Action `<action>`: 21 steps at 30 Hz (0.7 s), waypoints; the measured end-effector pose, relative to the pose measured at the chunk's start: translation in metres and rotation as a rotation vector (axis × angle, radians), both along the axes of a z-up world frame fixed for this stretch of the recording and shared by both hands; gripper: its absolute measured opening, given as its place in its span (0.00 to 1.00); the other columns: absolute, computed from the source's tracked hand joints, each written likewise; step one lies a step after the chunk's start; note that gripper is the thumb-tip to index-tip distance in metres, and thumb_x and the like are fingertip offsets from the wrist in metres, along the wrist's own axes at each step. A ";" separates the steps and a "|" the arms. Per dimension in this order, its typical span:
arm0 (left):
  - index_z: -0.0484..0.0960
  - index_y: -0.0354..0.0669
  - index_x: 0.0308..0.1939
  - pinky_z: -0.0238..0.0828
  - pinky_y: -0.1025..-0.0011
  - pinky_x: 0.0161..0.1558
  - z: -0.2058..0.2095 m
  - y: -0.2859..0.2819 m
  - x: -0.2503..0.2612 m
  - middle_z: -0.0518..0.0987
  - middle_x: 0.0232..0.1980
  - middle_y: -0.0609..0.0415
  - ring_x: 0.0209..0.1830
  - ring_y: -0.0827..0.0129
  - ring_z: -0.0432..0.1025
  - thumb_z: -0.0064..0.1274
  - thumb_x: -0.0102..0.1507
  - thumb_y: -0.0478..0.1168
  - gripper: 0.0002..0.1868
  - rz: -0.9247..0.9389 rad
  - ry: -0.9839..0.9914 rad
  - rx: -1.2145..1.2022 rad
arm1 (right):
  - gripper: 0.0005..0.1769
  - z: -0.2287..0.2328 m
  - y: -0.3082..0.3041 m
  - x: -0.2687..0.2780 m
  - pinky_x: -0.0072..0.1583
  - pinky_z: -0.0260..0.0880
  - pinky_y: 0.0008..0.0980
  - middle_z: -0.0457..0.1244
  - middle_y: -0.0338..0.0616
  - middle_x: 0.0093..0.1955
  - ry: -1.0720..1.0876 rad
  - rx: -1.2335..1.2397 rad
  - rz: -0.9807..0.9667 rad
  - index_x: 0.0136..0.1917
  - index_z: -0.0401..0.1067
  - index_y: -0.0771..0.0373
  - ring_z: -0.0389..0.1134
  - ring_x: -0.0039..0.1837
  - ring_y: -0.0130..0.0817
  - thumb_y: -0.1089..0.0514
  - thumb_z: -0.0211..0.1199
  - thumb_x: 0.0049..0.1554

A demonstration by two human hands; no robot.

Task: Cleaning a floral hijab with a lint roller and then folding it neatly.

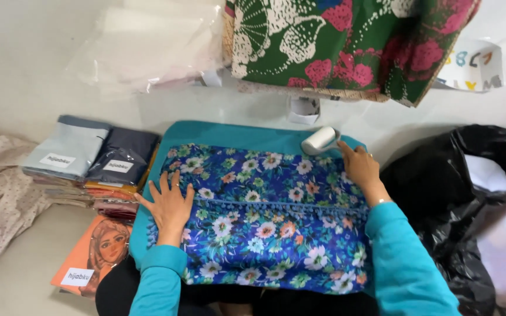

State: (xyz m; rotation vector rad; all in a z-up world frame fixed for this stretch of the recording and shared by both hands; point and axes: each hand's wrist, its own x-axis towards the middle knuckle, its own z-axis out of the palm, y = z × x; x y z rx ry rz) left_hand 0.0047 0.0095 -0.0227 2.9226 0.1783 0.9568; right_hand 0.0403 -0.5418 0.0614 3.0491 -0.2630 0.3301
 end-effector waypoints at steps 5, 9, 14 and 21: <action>0.80 0.59 0.66 0.34 0.19 0.66 0.004 -0.002 -0.003 0.75 0.71 0.50 0.72 0.38 0.66 0.43 0.71 0.62 0.26 0.000 -0.020 -0.015 | 0.23 -0.023 -0.012 0.022 0.58 0.72 0.44 0.66 0.41 0.62 -0.219 -0.290 0.073 0.68 0.72 0.31 0.71 0.62 0.47 0.48 0.61 0.60; 0.80 0.59 0.67 0.33 0.20 0.67 0.005 0.001 -0.004 0.74 0.71 0.49 0.73 0.38 0.65 0.47 0.69 0.61 0.26 -0.042 -0.040 -0.027 | 0.35 0.013 0.036 -0.043 0.59 0.73 0.50 0.63 0.51 0.68 -0.313 -0.177 0.183 0.74 0.68 0.46 0.69 0.64 0.53 0.56 0.69 0.54; 0.75 0.55 0.69 0.36 0.29 0.71 0.065 -0.001 -0.043 0.65 0.75 0.45 0.77 0.42 0.58 0.54 0.66 0.56 0.28 -0.301 -0.108 -0.206 | 0.15 0.041 0.063 -0.163 0.62 0.69 0.52 0.67 0.56 0.59 -0.112 0.412 0.588 0.57 0.79 0.56 0.68 0.64 0.60 0.58 0.61 0.57; 0.82 0.56 0.60 0.39 0.43 0.78 0.075 0.035 -0.181 0.72 0.72 0.55 0.77 0.54 0.59 0.67 0.48 0.62 0.37 -0.662 0.245 -0.331 | 0.28 0.004 0.010 -0.294 0.67 0.69 0.46 0.66 0.37 0.70 0.136 0.539 0.192 0.58 0.83 0.46 0.66 0.67 0.39 0.46 0.73 0.43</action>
